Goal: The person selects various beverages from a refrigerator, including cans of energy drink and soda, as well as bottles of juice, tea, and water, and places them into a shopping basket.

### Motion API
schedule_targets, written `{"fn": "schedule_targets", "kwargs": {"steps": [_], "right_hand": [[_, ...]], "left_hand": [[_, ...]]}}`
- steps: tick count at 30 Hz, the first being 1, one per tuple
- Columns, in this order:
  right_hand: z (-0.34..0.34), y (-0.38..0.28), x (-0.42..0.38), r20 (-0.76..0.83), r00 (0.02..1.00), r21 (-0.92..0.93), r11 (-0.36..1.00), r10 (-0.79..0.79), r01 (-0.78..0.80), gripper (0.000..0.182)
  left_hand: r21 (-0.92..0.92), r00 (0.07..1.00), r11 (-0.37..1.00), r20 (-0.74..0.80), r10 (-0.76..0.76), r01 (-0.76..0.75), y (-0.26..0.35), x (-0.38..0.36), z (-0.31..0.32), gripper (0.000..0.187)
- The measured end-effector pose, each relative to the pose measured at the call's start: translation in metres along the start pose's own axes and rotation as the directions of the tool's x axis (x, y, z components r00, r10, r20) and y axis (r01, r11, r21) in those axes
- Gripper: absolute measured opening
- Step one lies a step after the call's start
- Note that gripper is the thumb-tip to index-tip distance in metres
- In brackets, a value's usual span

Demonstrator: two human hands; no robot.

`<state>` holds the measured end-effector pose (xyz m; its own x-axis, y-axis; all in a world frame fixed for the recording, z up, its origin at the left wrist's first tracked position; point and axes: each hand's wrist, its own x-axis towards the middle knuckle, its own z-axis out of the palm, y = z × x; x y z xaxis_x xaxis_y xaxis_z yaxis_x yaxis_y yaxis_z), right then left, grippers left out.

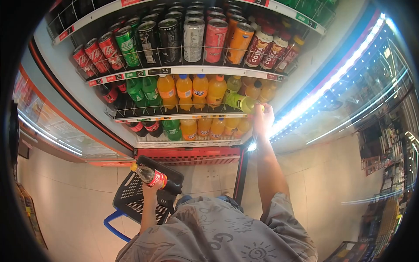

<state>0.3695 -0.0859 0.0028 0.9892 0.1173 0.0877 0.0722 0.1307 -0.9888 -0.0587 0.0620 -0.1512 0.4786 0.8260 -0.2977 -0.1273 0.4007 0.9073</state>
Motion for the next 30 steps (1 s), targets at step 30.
{"fn": "schedule_targets", "kwargs": {"steps": [30], "right_hand": [[0.074, 0.037, 0.101, 0.269, 0.910, -0.882, 0.299, -0.315, 0.365, 0.054]], "left_hand": [[0.006, 0.997, 1.000, -0.075, 0.011, -0.010, -0.004, -0.011, -0.011, 0.070]]}}
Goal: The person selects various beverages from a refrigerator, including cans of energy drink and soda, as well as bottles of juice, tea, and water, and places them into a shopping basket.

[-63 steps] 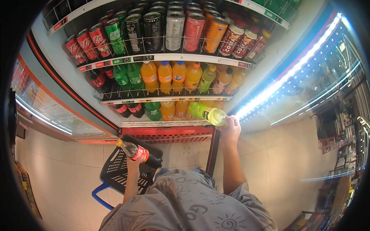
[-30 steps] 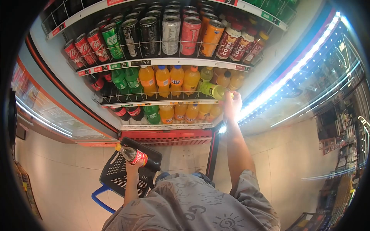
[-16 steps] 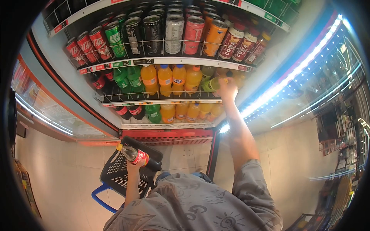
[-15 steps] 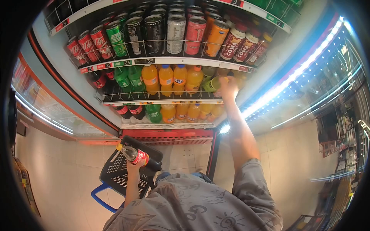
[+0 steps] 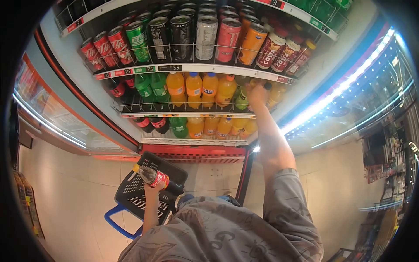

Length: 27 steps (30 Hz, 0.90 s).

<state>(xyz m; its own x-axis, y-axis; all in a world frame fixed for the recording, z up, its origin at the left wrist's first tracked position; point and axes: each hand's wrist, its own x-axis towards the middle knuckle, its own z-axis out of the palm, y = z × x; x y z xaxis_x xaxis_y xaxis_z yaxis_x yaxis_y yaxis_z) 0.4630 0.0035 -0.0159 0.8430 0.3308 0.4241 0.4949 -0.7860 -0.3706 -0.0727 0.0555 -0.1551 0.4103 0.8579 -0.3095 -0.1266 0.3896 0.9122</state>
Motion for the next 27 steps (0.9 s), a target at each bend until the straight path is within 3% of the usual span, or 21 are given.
{"fn": "schedule_targets", "kwargs": {"steps": [2, 5, 7, 8, 9, 10, 11, 12, 13, 17, 18, 19, 21, 24, 27], "right_hand": [[0.017, 0.015, -0.001, -0.127, 0.987, -0.015, 0.995, -0.100, 0.098, 0.056], [0.028, 0.031, -0.042, -0.077, 0.997, 0.412, 0.910, -0.027, 0.056, 0.047], [-0.008, 0.003, -0.105, 0.052, 0.998, 0.677, 0.733, 0.044, -0.068, 0.042], [0.018, 0.019, -0.134, 0.171, 0.982, 0.587, 0.793, 0.076, -0.163, 0.042], [0.014, 0.012, -0.179, 0.175, 0.984, 0.703, 0.704, -0.033, -0.101, 0.042], [0.049, 0.026, -0.215, 0.075, 0.983, 0.573, 0.813, -0.170, 0.097, 0.040], [0.065, 0.041, -0.261, 0.414, 0.906, 0.575, 0.798, -0.090, -0.183, 0.040], [0.060, 0.034, -0.297, 0.614, 0.784, 0.631, 0.653, -0.089, -0.420, 0.043], [0.056, 0.033, -0.329, 0.681, 0.716, 0.603, 0.671, -0.153, -0.430, 0.043], [0.026, 0.022, -0.372, 0.829, 0.480, 0.521, 0.712, -0.289, -0.471, 0.040], [0.025, 0.023, -0.373, 0.825, 0.490, 0.519, 0.720, -0.281, -0.460, 0.039], [0.025, 0.024, -0.373, 0.821, 0.501, 0.517, 0.729, -0.274, -0.449, 0.038], [0.025, 0.028, -0.368, 0.821, 0.516, 0.504, 0.733, -0.243, -0.457, 0.037], [0.023, 0.029, -0.358, 0.818, 0.544, 0.485, 0.733, -0.187, -0.478, 0.037], [0.016, 0.029, -0.352, 0.788, 0.596, 0.487, 0.749, -0.156, -0.449, 0.038]], "left_hand": [[0.005, 1.000, 1.000, -0.002, -0.005, 0.005, 0.005, -0.002, 0.005, 0.070], [0.034, 1.000, 0.999, 0.012, 0.017, -0.017, 0.009, 0.002, 0.006, 0.069], [0.054, 1.000, 0.998, 0.010, 0.018, -0.019, 0.015, 0.002, 0.009, 0.068], [0.059, 0.999, 0.998, 0.007, 0.037, -0.038, 0.016, 0.003, 0.009, 0.068], [0.068, 0.998, 0.996, 0.004, 0.058, -0.059, 0.018, 0.007, 0.008, 0.067], [0.082, 0.997, 0.993, 0.006, 0.080, -0.080, 0.022, 0.012, 0.006, 0.066], [0.090, 0.993, 0.989, -0.010, 0.116, -0.115, 0.031, 0.018, 0.004, 0.066], [0.101, 0.988, 0.984, -0.019, 0.152, -0.149, 0.042, 0.028, 0.003, 0.066], [0.072, 0.992, 0.989, 0.005, 0.128, -0.128, 0.050, 0.045, -0.005, 0.072], [0.199, 0.903, 0.889, -0.045, 0.427, -0.411, 0.121, 0.106, -0.009, 0.071], [0.069, 0.867, 0.864, 0.010, 0.499, -0.498, 0.139, 0.126, -0.009, 0.070], [0.058, 0.776, 0.775, -0.011, 0.631, -0.629, 0.148, 0.156, -0.014, 0.071], [0.118, 0.708, 0.703, 0.002, 0.706, -0.701, 0.190, 0.173, -0.001, 0.072], [0.208, 0.681, 0.672, -0.032, 0.731, -0.711, 0.221, 0.203, 0.014, 0.074], [0.136, 0.648, 0.649, -0.051, 0.760, -0.749, 0.222, 0.239, 0.027, 0.075]]}}
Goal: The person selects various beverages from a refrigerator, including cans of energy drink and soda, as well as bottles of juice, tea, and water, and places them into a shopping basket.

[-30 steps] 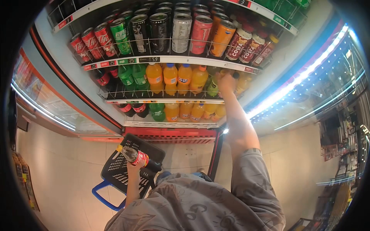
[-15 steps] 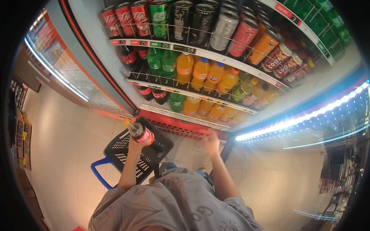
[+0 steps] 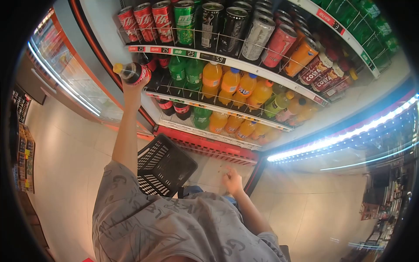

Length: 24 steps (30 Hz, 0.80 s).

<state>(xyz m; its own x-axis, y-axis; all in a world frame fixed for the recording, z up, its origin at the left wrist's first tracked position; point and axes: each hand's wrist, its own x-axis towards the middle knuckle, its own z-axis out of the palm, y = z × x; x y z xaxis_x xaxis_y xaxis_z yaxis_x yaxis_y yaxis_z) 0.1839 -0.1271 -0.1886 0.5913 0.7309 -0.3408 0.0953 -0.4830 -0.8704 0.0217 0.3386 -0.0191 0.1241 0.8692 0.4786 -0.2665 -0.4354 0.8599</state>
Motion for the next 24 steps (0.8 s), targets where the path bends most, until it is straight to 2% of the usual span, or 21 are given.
{"fn": "schedule_targets", "kwargs": {"steps": [2, 6, 7, 8, 11, 12, 15, 18, 21, 24], "right_hand": [[0.002, 0.020, -0.004, -0.037, 0.999, 0.009, 1.000, 0.011, -0.011, 0.038], [-0.003, 0.035, -0.021, 0.014, 0.999, -0.029, 0.999, -0.038, 0.038, 0.036], [-0.003, 0.038, -0.023, 0.016, 1.000, -0.004, 1.000, -0.008, 0.008, 0.036], [-0.003, 0.041, -0.025, 0.020, 1.000, 0.020, 1.000, 0.022, -0.022, 0.036], [-0.003, 0.053, -0.028, 0.026, 0.996, 0.033, 0.995, 0.089, -0.090, 0.037], [-0.005, 0.053, -0.025, 0.020, 0.994, 0.027, 0.994, 0.104, -0.105, 0.037], [-0.007, 0.054, -0.024, 0.046, 0.998, 0.015, 0.999, 0.041, -0.041, 0.038], [-0.004, 0.045, -0.025, 0.014, 0.994, 0.118, 0.987, 0.104, -0.105, 0.039], [-0.006, 0.043, -0.022, 0.083, 0.994, 0.032, 0.997, 0.067, -0.070, 0.038], [-0.004, 0.043, -0.022, 0.099, 0.993, 0.062, 0.996, 0.062, -0.068, 0.036]], "left_hand": [[0.014, 1.000, 1.000, 0.003, -0.020, 0.020, -0.015, 0.009, 0.010, 0.076], [0.098, 0.998, 0.994, -0.026, -0.051, 0.053, -0.047, 0.024, 0.028, 0.082], [0.131, 0.997, 0.989, -0.047, -0.068, 0.073, -0.055, 0.028, 0.031, 0.083], [0.284, 0.993, 0.951, -0.042, -0.115, 0.122, -0.063, 0.030, 0.032, 0.088], [0.499, 0.994, 0.860, -0.028, -0.107, 0.107, -0.093, 0.025, 0.036, 0.094], [0.573, 0.978, 0.794, -0.085, -0.188, 0.203, -0.091, 0.029, 0.041, 0.098], [0.643, 0.970, 0.740, -0.014, -0.244, 0.196, -0.088, 0.035, 0.053, 0.096], [0.613, 0.981, 0.775, 0.000, -0.193, 0.153, -0.084, 0.031, 0.053, 0.094], [0.588, 0.974, 0.787, -0.005, -0.226, 0.186, -0.077, 0.023, 0.051, 0.094], [0.595, 0.974, 0.795, 0.083, -0.209, 0.120, -0.082, 0.018, 0.044, 0.093]]}}
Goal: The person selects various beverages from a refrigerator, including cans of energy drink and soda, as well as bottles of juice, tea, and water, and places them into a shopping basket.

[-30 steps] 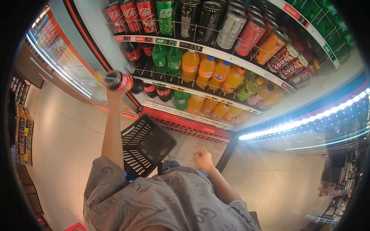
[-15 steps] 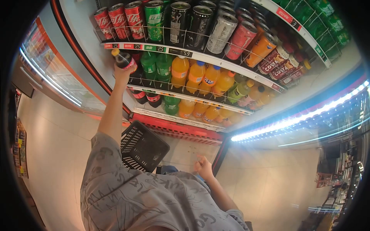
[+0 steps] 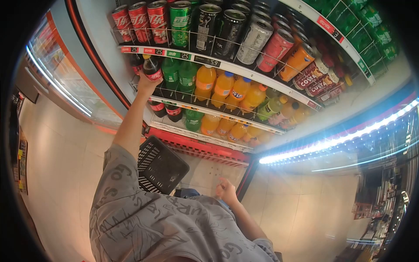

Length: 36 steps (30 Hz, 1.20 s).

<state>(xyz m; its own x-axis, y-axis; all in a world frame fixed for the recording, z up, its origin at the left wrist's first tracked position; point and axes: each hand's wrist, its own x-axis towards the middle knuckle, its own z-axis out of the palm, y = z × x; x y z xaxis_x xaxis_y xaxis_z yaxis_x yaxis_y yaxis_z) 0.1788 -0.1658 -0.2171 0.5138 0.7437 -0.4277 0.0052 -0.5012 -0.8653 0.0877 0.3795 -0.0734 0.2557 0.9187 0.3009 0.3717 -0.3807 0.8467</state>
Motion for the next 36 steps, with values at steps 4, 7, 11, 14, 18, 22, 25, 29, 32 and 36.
{"fn": "schedule_targets", "kwargs": {"steps": [4, 7, 11, 14, 18, 22, 25, 29, 32, 36], "right_hand": [[0.001, -0.002, 0.001, 0.007, 1.000, -0.016, 1.000, -0.022, 0.022, 0.034], [0.005, -0.002, -0.003, 0.004, 1.000, -0.040, 0.999, -0.023, 0.023, 0.033], [0.010, 0.015, 0.002, 0.041, 0.996, -0.075, 0.994, -0.073, 0.076, 0.033], [0.014, 0.012, 0.000, 0.083, 0.996, -0.165, 0.985, -0.041, 0.054, 0.034], [0.030, -0.002, 0.004, 0.187, 0.982, -0.201, 0.980, 0.036, 0.002, 0.038], [0.054, -0.006, 0.016, 0.317, 0.948, -0.121, 0.992, -0.002, 0.043, 0.041], [0.072, -0.038, 0.016, 0.379, 0.925, -0.101, 0.992, -0.036, 0.080, 0.040], [0.097, -0.056, 0.011, 0.454, 0.889, -0.044, 0.995, -0.060, 0.090, 0.038], [0.110, -0.050, 0.006, 0.503, 0.859, -0.045, 0.990, -0.092, 0.132, 0.037], [0.119, -0.049, -0.010, 0.523, 0.848, -0.047, 0.990, -0.086, 0.129, 0.036]], "left_hand": [[-0.333, 0.981, 0.942, -0.172, -0.095, 0.033, -0.029, -0.045, 0.012, 0.078], [-0.176, 0.997, 0.984, -0.078, 0.013, -0.026, -0.075, -0.152, 0.011, 0.029], [-0.199, 0.642, 0.650, 0.519, -0.565, 0.733, -0.140, -0.379, 0.008, 0.006], [-0.056, 0.675, 0.723, 0.414, -0.610, 0.688, -0.174, -0.526, -0.017, 0.016], [-0.086, 0.575, 0.609, 0.452, -0.682, 0.789, -0.173, -0.544, -0.069, 0.013], [0.402, 0.765, 0.774, 0.227, -0.602, 0.489, -0.137, -0.464, -0.154, 0.021], [0.573, 0.882, 0.758, 0.121, -0.456, 0.313, -0.140, -0.442, -0.227, 0.015], [0.711, 0.995, 0.696, -0.047, -0.092, 0.098, -0.138, -0.445, -0.318, 0.008], [0.810, 0.993, 0.583, 0.013, -0.120, 0.060, -0.141, -0.465, -0.342, 0.014], [0.809, 0.970, 0.586, 0.179, -0.164, -0.050, -0.154, -0.473, -0.335, 0.026]]}}
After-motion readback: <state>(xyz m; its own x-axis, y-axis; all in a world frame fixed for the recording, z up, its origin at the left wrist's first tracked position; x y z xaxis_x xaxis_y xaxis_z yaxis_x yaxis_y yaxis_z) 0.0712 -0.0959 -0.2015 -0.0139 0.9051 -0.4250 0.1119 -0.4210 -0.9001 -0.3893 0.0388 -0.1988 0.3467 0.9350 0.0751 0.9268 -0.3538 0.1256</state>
